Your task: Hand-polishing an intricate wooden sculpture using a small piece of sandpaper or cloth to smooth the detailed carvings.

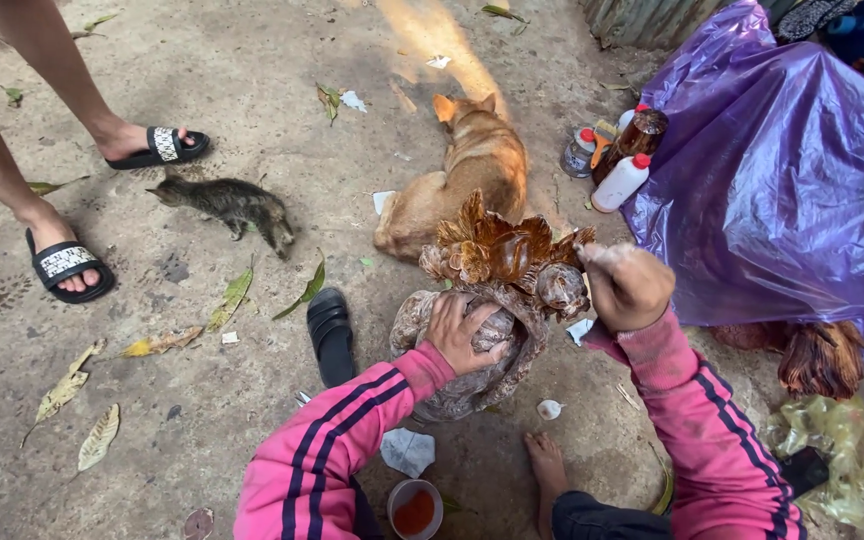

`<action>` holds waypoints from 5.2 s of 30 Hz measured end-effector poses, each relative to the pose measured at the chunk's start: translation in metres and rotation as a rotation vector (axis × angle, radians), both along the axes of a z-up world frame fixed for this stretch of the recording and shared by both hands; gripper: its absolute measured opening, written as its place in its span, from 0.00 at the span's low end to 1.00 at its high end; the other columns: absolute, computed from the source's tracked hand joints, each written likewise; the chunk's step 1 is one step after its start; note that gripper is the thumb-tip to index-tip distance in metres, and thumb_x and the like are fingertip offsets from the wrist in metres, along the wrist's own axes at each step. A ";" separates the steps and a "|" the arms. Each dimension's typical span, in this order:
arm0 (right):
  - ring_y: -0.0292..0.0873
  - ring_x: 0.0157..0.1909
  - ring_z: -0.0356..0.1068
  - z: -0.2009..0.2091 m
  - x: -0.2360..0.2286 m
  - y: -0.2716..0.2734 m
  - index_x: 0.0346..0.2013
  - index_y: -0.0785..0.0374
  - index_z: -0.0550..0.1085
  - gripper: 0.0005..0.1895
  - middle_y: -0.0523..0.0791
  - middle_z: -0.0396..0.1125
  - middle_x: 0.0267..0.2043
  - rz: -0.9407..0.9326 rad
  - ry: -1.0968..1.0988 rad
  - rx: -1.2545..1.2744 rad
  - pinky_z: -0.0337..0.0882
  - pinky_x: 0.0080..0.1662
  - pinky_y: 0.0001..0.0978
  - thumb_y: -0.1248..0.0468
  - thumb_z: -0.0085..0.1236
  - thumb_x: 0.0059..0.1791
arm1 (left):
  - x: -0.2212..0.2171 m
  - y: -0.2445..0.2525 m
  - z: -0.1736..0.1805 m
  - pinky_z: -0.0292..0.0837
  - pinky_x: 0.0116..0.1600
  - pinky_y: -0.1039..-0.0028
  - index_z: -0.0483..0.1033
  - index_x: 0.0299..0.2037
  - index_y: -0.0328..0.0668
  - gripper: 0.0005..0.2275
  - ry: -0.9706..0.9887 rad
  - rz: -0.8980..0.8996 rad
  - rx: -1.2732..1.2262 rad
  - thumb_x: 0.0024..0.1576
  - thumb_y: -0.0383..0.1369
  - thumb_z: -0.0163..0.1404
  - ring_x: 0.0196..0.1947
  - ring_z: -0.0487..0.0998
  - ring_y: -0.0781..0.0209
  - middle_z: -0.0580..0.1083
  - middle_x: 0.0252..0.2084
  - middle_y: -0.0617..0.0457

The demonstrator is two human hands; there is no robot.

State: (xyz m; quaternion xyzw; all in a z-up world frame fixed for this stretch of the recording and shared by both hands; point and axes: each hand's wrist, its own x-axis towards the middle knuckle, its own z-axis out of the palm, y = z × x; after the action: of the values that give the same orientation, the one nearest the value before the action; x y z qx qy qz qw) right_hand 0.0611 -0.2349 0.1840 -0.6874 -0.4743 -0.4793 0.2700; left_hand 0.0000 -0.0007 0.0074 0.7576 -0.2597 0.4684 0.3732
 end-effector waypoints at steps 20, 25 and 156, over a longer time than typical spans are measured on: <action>0.61 0.25 0.70 -0.002 -0.022 0.013 0.34 0.72 0.79 0.03 0.55 0.71 0.27 -0.006 0.149 0.152 0.69 0.29 0.43 0.78 0.67 0.48 | 0.002 0.000 -0.005 0.66 0.53 0.49 0.71 0.56 0.55 0.25 0.011 -0.020 0.006 0.51 0.53 0.55 0.41 0.75 0.43 0.69 0.41 0.45; 0.57 0.18 0.66 -0.002 -0.004 0.010 0.36 0.72 0.79 0.04 0.54 0.67 0.20 -0.044 0.192 0.220 0.63 0.24 0.40 0.76 0.67 0.49 | 0.000 0.001 -0.001 0.66 0.52 0.49 0.71 0.56 0.54 0.24 0.008 -0.023 0.010 0.52 0.53 0.55 0.41 0.75 0.42 0.68 0.41 0.45; 0.48 0.36 0.72 0.024 -0.031 0.020 0.37 0.59 0.82 0.05 0.44 0.69 0.32 -0.053 0.049 -0.037 0.70 0.37 0.38 0.63 0.61 0.54 | -0.012 0.004 0.006 0.64 0.53 0.43 0.66 0.59 0.47 0.29 0.124 -0.056 0.091 0.52 0.51 0.57 0.47 0.72 0.33 0.66 0.43 0.39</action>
State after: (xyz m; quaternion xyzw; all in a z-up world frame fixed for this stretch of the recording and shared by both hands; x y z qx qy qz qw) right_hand 0.0303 -0.2153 0.2078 -0.7161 -0.4578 -0.4605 0.2561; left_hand -0.0119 0.0031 0.0133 0.7937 -0.2780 0.3979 0.3666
